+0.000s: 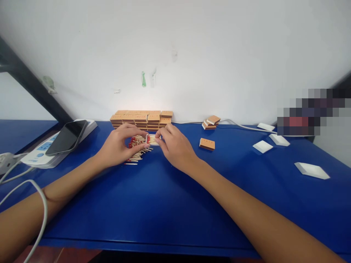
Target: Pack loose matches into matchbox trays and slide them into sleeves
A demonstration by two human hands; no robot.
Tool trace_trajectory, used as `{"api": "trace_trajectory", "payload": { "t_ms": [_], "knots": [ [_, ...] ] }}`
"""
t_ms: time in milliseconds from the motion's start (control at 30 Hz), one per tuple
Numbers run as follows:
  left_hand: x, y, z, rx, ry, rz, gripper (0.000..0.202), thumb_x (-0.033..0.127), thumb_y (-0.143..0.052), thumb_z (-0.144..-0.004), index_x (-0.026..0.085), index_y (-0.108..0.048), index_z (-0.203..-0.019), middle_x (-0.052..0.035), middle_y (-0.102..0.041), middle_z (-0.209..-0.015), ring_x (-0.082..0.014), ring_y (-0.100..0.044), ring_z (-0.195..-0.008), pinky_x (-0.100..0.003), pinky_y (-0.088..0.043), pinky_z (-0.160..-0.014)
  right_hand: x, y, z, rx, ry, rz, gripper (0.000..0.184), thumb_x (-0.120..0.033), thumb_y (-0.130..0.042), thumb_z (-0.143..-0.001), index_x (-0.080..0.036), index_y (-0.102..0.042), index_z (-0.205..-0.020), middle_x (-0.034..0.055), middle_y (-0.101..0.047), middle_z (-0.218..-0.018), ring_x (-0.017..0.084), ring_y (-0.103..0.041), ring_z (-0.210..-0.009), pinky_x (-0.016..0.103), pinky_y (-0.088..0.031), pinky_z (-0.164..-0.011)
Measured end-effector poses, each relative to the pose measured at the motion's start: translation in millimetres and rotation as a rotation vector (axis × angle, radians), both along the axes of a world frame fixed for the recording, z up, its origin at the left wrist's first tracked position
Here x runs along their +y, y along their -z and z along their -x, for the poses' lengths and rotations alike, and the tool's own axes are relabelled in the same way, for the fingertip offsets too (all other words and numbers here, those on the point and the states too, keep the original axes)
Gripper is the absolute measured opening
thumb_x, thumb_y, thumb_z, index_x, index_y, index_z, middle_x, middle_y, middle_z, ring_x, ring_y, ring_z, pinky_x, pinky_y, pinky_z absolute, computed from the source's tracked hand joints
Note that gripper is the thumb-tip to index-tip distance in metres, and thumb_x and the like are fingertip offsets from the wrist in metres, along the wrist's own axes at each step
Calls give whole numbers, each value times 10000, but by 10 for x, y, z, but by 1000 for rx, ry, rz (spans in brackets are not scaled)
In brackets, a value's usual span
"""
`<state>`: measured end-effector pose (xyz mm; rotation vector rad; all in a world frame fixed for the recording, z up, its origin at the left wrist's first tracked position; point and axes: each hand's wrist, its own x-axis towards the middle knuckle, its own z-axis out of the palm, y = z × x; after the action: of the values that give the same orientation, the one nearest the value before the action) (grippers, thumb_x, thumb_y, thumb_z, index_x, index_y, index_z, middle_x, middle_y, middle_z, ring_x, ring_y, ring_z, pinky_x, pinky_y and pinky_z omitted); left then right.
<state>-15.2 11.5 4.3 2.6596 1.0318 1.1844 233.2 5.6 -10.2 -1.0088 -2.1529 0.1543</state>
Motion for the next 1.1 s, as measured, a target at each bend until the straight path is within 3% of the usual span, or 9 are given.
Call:
{"api": "trace_trajectory", "payload": {
  "t_ms": [433, 667, 867, 1100],
  "knots": [
    [-16, 8, -5, 13, 53, 9, 297, 403, -858, -934, 220, -813, -1164, -73, -824, -1058, -273, -703, -1038, -426, -588, -907, 19, 20, -16, -56, -22, 24, 80, -245, -615, -1049, -214, -636, -978, 62, -615, -1030, 232, -601, -970, 375, -462, -849],
    [3, -25, 13, 15, -20, 17, 286, 458, -813, -962, 231, -814, -1137, -65, -821, -1018, -276, -703, -1005, -436, -580, -909, -146, -75, 86, 36, -45, -61, 128, -257, -585, -1075, -212, -647, -973, 51, -629, -963, 198, -597, -874, 344, -463, -802],
    [34, -15, 42, 3, -113, 19, 286, 488, -781, -962, 255, -828, -1120, -80, -827, -1035, -304, -710, -1026, -482, -586, -927, -334, 33, 333, -36, -252, 137, 42, -189, -691, -1010, -206, -688, -971, 26, -647, -942, 171, -590, -829, 318, -471, -779],
    [32, -13, 31, -14, -139, 11, 292, 481, -812, -943, 245, -828, -1114, -74, -833, -1052, -302, -708, -1037, -471, -586, -931, -378, 141, 528, -82, -218, 222, 57, -180, -731, -991, -197, -689, -955, 39, -657, -972, 184, -599, -856, 342, -483, -803]
  ]
}}
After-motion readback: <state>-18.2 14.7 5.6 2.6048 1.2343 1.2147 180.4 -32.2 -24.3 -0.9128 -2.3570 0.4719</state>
